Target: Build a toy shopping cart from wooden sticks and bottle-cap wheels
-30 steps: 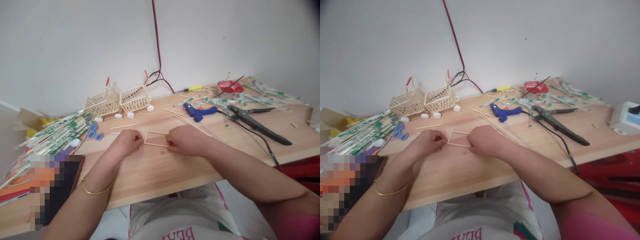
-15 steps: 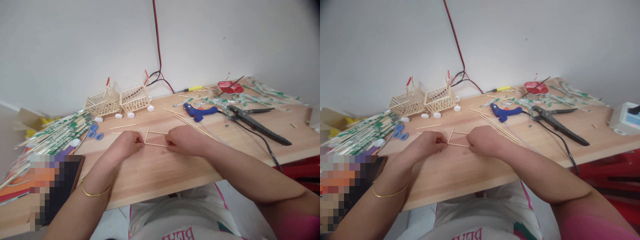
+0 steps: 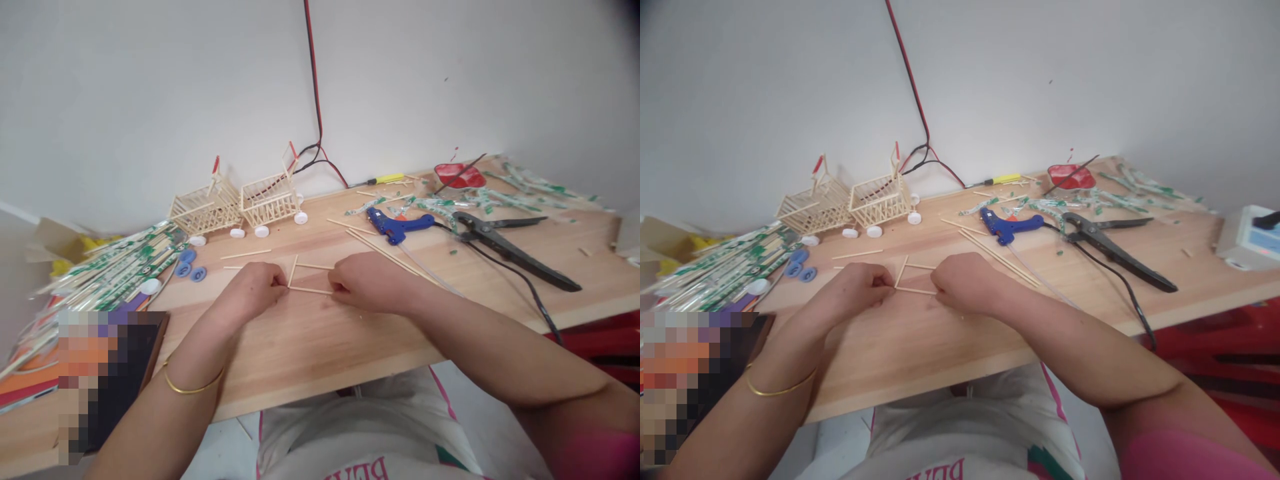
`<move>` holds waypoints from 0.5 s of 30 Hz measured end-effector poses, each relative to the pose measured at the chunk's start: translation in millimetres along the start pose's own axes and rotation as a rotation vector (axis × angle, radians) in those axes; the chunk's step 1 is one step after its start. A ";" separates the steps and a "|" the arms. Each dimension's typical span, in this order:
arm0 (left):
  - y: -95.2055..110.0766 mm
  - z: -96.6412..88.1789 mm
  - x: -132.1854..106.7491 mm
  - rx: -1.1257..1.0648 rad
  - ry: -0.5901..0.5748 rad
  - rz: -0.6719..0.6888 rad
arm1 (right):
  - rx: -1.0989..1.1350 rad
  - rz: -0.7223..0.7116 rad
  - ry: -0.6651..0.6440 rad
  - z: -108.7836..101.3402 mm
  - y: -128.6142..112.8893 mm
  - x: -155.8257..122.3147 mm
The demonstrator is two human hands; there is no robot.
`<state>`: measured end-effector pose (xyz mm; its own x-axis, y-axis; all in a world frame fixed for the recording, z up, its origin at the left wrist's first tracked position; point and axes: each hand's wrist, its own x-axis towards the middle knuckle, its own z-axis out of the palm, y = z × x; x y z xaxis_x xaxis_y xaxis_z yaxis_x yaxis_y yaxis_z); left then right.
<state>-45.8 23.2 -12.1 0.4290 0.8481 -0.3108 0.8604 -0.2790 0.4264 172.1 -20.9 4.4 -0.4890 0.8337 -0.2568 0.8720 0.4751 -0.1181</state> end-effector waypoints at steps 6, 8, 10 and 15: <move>0.1 -0.7 -0.2 -0.003 -0.010 -0.001 | -0.002 -0.004 0.010 0.4 0.2 0.4; 0.3 -1.1 -0.3 0.002 -0.011 -0.001 | -0.002 -0.006 0.014 1.0 0.1 0.7; 0.4 -1.3 -0.4 0.003 -0.010 0.001 | 0.001 -0.005 0.015 1.6 0.1 0.8; 1.9 -2.6 -1.2 -0.003 -0.020 -0.012 | 0.038 -0.022 0.036 -0.1 3.7 -0.9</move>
<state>-45.4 22.8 -8.7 0.4245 0.8422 -0.3325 0.8644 -0.2678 0.4255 175.8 -19.8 4.2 -0.5078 0.8330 -0.2196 0.8611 0.4829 -0.1594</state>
